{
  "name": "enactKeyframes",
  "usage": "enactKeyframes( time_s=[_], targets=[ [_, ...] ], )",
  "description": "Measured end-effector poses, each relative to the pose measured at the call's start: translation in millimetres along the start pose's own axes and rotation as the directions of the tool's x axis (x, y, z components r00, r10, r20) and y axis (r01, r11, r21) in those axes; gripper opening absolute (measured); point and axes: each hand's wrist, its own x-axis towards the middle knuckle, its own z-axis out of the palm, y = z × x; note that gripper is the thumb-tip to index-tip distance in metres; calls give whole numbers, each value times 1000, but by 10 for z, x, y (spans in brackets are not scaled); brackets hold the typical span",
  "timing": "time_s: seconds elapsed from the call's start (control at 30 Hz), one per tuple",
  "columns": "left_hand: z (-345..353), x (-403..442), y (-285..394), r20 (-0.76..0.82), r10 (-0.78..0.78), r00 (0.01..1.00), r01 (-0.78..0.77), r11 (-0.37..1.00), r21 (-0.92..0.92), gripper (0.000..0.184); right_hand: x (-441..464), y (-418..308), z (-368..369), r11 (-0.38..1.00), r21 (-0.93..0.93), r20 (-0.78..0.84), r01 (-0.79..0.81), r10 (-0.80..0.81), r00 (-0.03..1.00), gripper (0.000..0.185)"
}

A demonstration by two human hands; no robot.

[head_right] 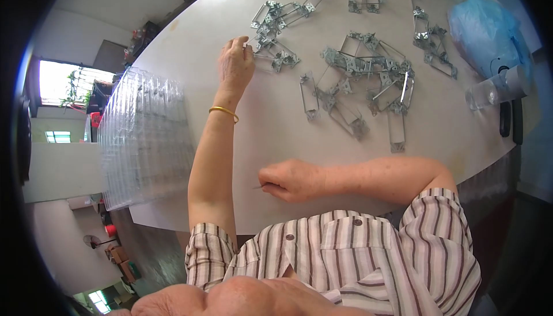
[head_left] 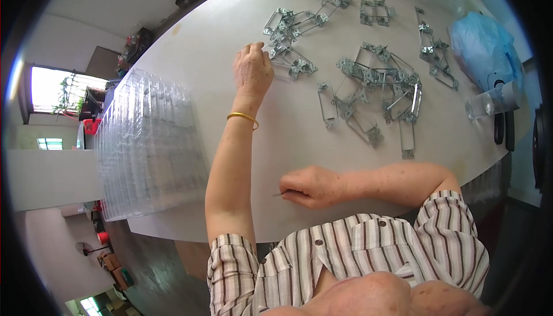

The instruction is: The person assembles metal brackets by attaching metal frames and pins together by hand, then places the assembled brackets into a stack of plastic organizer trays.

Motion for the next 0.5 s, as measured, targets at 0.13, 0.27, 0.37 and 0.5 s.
enactKeyframes(
  time_s=[0.13, 0.27, 0.37, 0.5],
  targets=[
    [96, 109, -41, 118, -42, 992, 40, 999, 11, 16, -23, 3, 1, 1000, 20, 3, -20, 20, 1000, 10],
    [16, 93, 21, 178, -63, 982, 78, 993, -84, 11, -46, 47, 13, 1000, 15, -20, 10, -9, 1000, 11],
    [-161, 14, 141, 167, -45, 985, 71, 985, -156, 5, -17, -3, 7, 999, 26, 22, -41, 40, 999, 11],
    [-372, -150, 345, -24, 132, 991, -134, 972, -193, 4, -27, 18, 0, 998, 33, 48, -54, 52, 997, 11]
  ],
)
